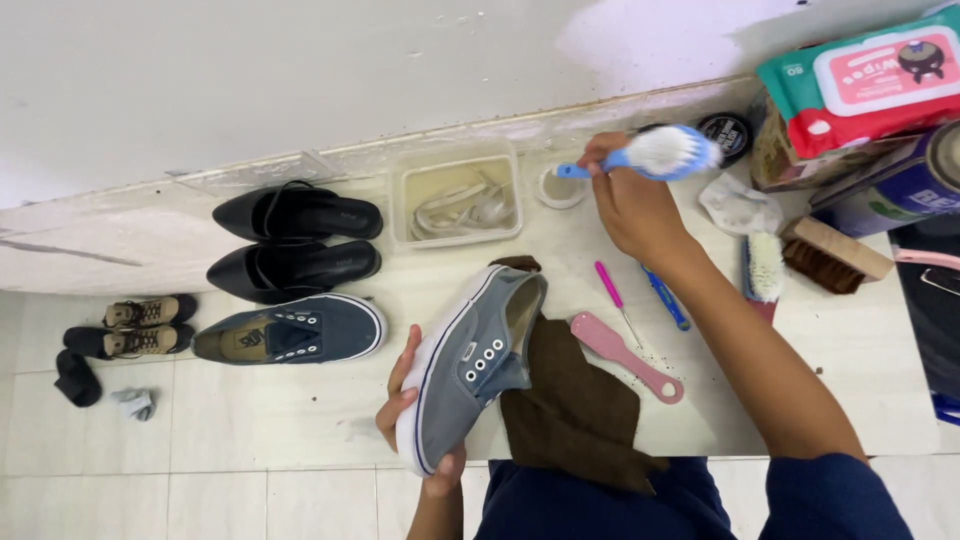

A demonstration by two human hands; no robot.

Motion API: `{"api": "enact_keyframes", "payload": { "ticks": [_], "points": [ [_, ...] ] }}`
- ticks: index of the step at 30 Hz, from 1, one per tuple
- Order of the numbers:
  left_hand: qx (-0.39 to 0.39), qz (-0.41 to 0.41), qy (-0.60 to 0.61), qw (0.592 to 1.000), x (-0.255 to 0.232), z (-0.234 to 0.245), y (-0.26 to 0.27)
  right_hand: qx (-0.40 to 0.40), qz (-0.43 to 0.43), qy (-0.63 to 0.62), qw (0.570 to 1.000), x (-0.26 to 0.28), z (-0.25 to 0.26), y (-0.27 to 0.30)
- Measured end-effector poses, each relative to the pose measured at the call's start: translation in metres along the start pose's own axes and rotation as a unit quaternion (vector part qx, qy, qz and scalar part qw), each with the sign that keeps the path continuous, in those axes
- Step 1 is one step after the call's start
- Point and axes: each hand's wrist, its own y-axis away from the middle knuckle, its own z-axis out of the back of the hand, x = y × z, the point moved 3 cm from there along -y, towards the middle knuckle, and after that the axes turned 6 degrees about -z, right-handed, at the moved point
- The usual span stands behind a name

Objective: The person cleans a gray slip-on shoe using a cloth and a blue brush. They wipe the interior and exterior surfaces, then scrub the upper fabric and white sole with the brush, repeatedly dipping the brush into a small container of liquid.

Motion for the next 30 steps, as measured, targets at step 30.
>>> {"api": "enact_keyframes", "payload": {
  "ticks": [30],
  "points": [
    [0.148,0.176,-0.034,0.973,-0.025,0.005,0.01,-0.058,-0.023,-0.194,0.979,0.023,0.025,0.067]
  ]
}}
